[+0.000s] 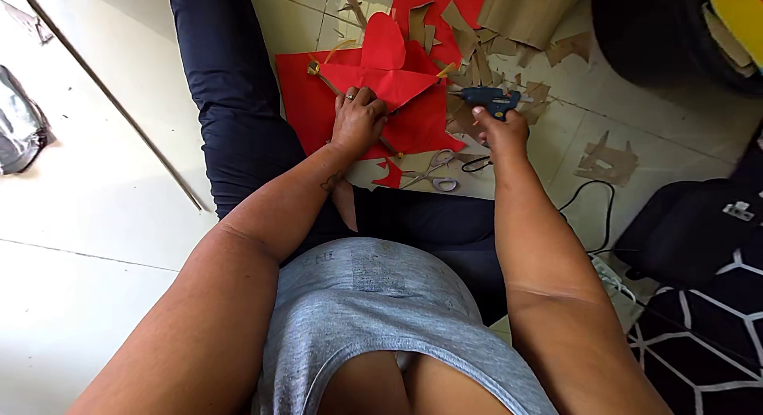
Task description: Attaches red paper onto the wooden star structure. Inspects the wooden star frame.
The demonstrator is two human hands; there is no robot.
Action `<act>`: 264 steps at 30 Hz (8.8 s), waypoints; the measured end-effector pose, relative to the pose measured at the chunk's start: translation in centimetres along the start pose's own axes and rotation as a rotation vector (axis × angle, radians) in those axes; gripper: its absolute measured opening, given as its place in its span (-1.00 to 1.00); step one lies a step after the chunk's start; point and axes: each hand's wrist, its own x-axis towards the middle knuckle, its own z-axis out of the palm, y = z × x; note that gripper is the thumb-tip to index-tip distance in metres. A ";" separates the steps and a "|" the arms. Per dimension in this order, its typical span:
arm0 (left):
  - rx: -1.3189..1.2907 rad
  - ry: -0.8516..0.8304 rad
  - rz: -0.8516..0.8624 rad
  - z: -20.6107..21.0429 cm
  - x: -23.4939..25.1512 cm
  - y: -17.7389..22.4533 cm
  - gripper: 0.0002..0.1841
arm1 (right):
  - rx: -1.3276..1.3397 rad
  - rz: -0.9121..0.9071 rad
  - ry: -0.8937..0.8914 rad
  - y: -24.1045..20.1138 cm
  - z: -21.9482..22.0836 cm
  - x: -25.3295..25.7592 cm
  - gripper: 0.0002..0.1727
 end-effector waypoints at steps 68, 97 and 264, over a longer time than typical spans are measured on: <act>0.003 -0.055 -0.025 -0.3 0.4 0.2 -0.79 | -0.073 -0.306 -0.238 -5.2 10.6 -5.5 -0.78; -0.240 0.038 -0.500 -5.0 -1.7 0.0 -0.45 | -0.293 -0.371 -0.060 -3.4 3.2 -2.9 -0.70; -0.037 -0.134 -0.186 -2.4 0.7 -0.6 -0.70 | -1.136 -1.051 -0.630 -14.5 8.5 -2.7 -0.67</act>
